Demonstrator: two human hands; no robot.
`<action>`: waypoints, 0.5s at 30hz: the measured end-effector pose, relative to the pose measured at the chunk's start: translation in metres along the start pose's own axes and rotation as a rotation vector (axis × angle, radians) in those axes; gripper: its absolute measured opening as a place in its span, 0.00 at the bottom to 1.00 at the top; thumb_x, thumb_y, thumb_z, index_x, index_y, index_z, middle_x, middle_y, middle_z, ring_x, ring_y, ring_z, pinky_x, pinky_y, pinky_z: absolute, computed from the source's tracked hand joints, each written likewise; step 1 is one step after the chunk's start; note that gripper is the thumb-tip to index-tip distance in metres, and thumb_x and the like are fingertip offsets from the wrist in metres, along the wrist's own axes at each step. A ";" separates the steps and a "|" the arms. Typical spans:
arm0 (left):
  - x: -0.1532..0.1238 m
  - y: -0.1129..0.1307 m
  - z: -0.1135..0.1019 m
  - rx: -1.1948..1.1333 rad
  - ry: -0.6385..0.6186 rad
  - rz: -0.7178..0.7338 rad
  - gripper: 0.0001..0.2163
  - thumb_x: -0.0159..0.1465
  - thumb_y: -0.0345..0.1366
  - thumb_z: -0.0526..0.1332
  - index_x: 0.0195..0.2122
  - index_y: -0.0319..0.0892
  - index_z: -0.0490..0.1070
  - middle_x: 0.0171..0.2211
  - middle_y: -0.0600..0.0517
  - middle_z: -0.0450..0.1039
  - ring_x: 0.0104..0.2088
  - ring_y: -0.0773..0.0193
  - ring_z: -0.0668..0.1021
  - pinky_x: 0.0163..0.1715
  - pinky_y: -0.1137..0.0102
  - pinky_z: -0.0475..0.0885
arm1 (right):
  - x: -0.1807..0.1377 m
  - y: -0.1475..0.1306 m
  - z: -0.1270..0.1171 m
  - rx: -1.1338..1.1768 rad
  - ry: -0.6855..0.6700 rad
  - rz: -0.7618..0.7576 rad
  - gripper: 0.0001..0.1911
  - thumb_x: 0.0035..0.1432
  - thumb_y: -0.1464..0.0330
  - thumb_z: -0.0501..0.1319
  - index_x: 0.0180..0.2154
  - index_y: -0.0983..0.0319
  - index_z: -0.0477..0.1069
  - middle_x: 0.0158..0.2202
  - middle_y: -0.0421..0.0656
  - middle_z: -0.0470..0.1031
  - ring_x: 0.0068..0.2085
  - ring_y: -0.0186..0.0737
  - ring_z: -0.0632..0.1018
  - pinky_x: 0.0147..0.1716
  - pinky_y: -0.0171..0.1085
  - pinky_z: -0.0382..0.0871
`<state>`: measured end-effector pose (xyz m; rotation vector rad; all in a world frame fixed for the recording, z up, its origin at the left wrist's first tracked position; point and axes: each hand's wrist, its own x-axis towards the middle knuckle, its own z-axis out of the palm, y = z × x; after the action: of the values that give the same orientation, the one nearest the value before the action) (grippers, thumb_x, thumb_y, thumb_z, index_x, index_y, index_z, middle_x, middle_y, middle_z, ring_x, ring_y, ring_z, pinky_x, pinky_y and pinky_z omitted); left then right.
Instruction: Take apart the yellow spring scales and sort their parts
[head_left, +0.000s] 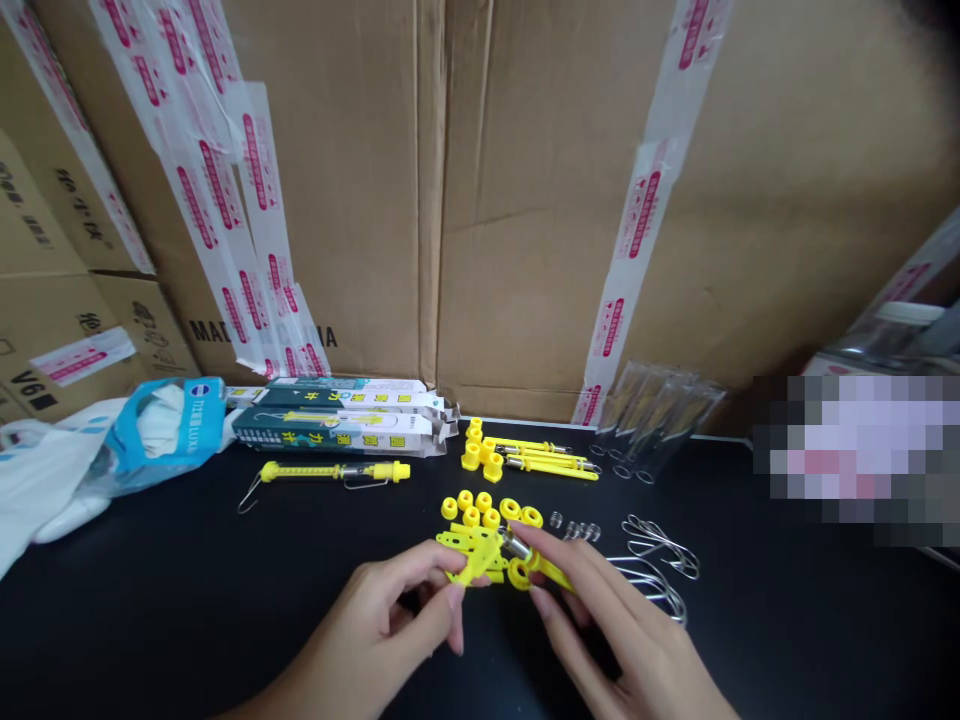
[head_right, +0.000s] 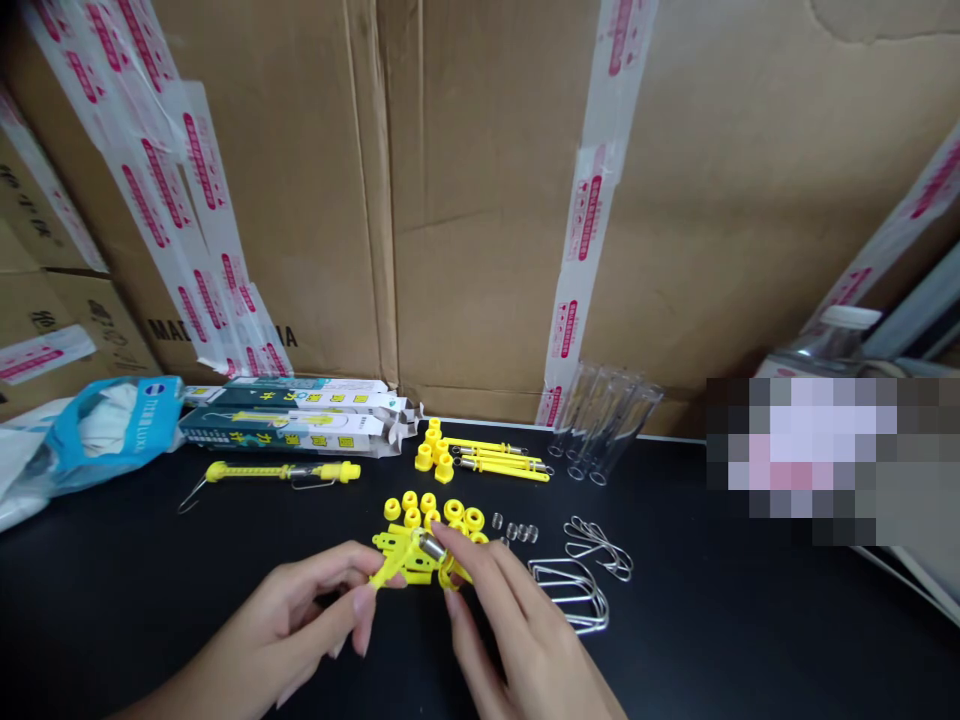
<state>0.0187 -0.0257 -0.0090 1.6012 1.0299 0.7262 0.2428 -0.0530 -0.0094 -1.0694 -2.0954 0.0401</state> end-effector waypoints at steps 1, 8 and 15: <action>0.000 0.000 0.000 0.004 -0.006 0.003 0.16 0.66 0.50 0.57 0.40 0.42 0.75 0.24 0.54 0.71 0.24 0.67 0.70 0.18 0.77 0.59 | 0.000 0.000 0.000 -0.003 -0.001 -0.006 0.21 0.69 0.71 0.54 0.61 0.57 0.61 0.47 0.46 0.79 0.43 0.36 0.83 0.45 0.29 0.77; 0.000 0.005 -0.001 -0.021 -0.017 -0.042 0.16 0.64 0.51 0.60 0.34 0.42 0.71 0.25 0.56 0.70 0.19 0.71 0.64 0.14 0.78 0.55 | -0.004 0.000 0.003 0.033 -0.089 0.012 0.16 0.69 0.67 0.56 0.57 0.55 0.63 0.47 0.43 0.80 0.45 0.36 0.83 0.44 0.29 0.78; -0.001 0.007 -0.002 -0.088 -0.076 -0.071 0.14 0.65 0.48 0.60 0.42 0.42 0.73 0.24 0.55 0.73 0.21 0.69 0.67 0.19 0.77 0.61 | -0.006 0.001 0.004 0.033 -0.161 -0.011 0.18 0.70 0.71 0.54 0.59 0.57 0.63 0.41 0.43 0.80 0.40 0.38 0.84 0.41 0.32 0.80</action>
<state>0.0187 -0.0265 -0.0021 1.4973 0.9816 0.6491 0.2431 -0.0558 -0.0159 -1.0656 -2.2367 0.1594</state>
